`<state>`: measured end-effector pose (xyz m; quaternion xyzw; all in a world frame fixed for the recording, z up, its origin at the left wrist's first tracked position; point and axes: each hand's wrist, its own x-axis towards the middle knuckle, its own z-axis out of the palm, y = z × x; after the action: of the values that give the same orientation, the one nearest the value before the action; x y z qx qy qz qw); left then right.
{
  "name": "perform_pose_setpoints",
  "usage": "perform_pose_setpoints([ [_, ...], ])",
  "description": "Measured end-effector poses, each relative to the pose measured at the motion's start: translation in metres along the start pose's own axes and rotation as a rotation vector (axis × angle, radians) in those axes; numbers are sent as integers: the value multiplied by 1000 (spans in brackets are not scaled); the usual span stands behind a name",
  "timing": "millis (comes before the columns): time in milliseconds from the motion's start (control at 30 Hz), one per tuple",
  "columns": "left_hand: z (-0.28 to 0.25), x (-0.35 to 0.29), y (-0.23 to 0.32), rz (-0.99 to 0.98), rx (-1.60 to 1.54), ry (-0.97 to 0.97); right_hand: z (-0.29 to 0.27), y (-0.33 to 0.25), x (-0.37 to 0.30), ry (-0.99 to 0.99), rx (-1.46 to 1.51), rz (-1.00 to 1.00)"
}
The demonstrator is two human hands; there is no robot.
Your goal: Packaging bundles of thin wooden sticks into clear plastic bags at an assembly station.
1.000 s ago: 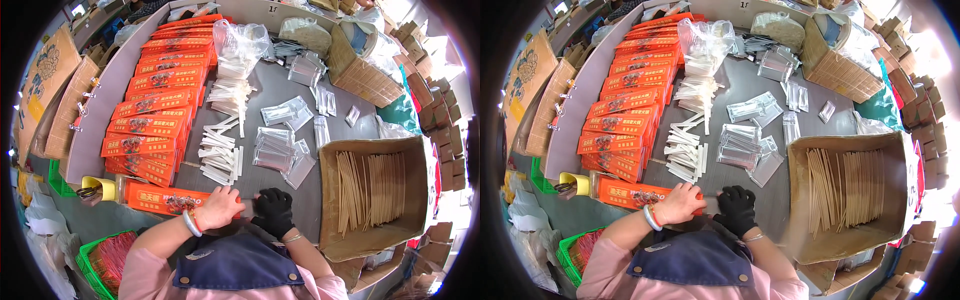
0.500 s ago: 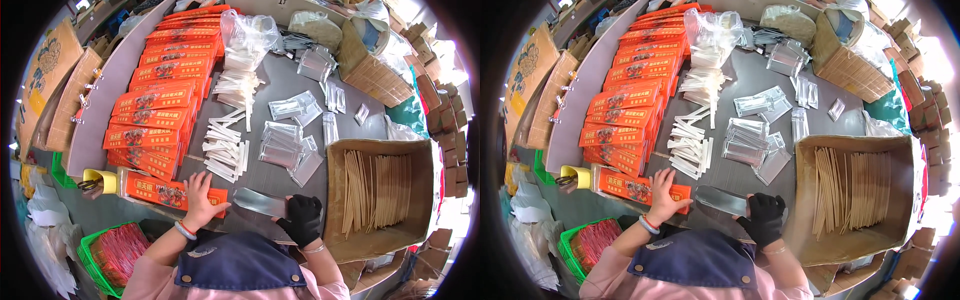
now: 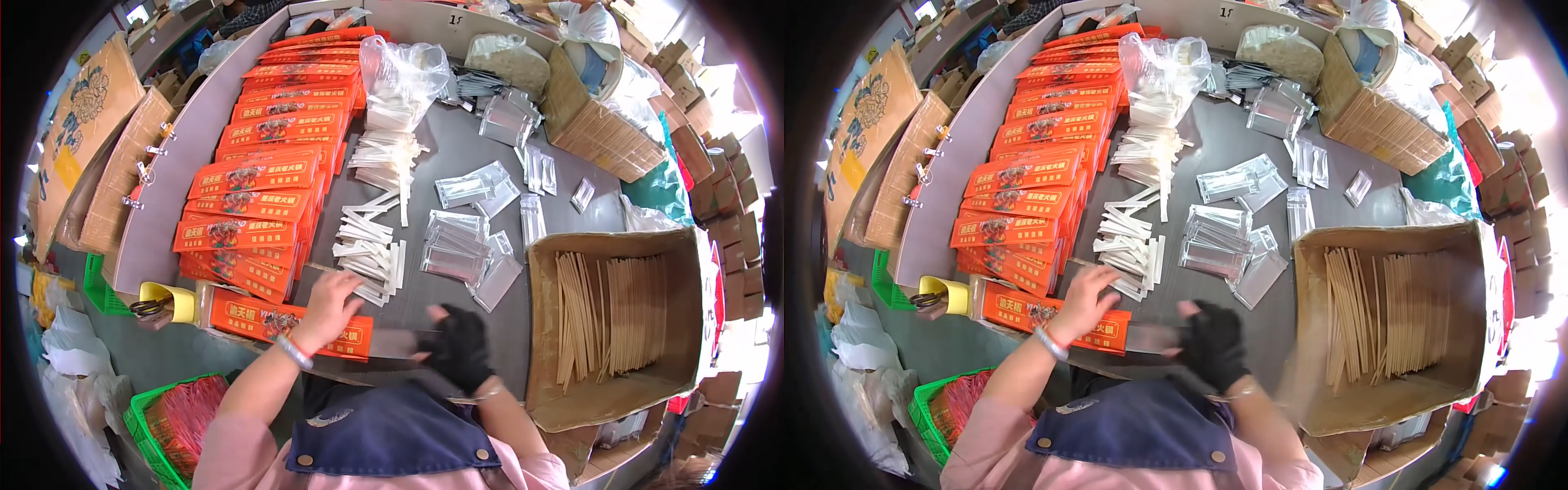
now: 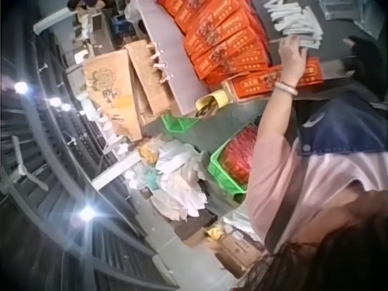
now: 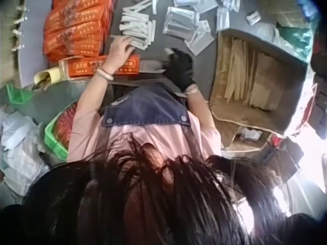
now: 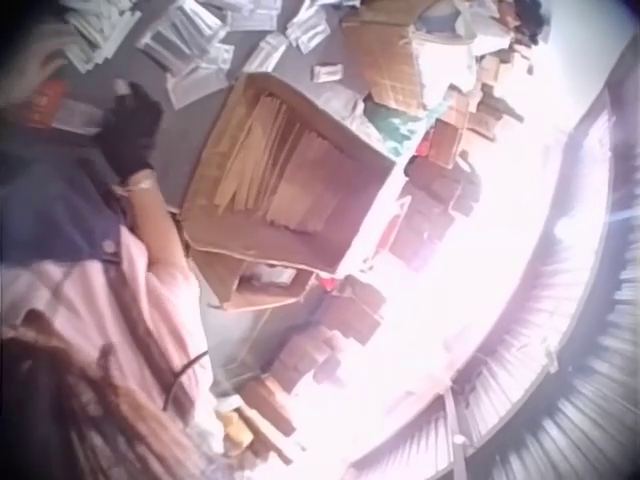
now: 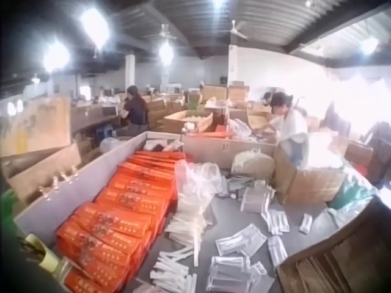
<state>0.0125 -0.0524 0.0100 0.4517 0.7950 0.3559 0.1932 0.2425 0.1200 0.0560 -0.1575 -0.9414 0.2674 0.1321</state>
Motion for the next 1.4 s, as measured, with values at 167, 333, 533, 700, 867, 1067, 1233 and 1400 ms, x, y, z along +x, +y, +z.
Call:
perform_pose_setpoints([
  [167, -4, 46, 0, 279, 453, 54, -59, 124, -106, 362, -343, 792],
  [333, 5, 62, 29, 341, 289, -34, -67, 181, -170, 70, -658, 1063],
  [533, 86, 114, 74, 436, 237, 96, -62, 131, -123, 110, -677, 1196],
  [700, 89, 122, 77, 384, 393, 62, -63, 133, -125, -16, -713, 1155],
  [867, 90, 117, 72, 495, 375, 74, -60, 136, -134, -102, -772, 1109],
  [1067, 70, 100, 83, 471, 159, 2, -88, 86, -104, 460, -30, 1334],
  [1233, 19, 37, 90, 208, 176, -487, -80, 74, -112, 351, -264, 937],
  [1400, 0, -13, 66, 212, 226, -159, -62, 47, -77, -178, 131, 446],
])
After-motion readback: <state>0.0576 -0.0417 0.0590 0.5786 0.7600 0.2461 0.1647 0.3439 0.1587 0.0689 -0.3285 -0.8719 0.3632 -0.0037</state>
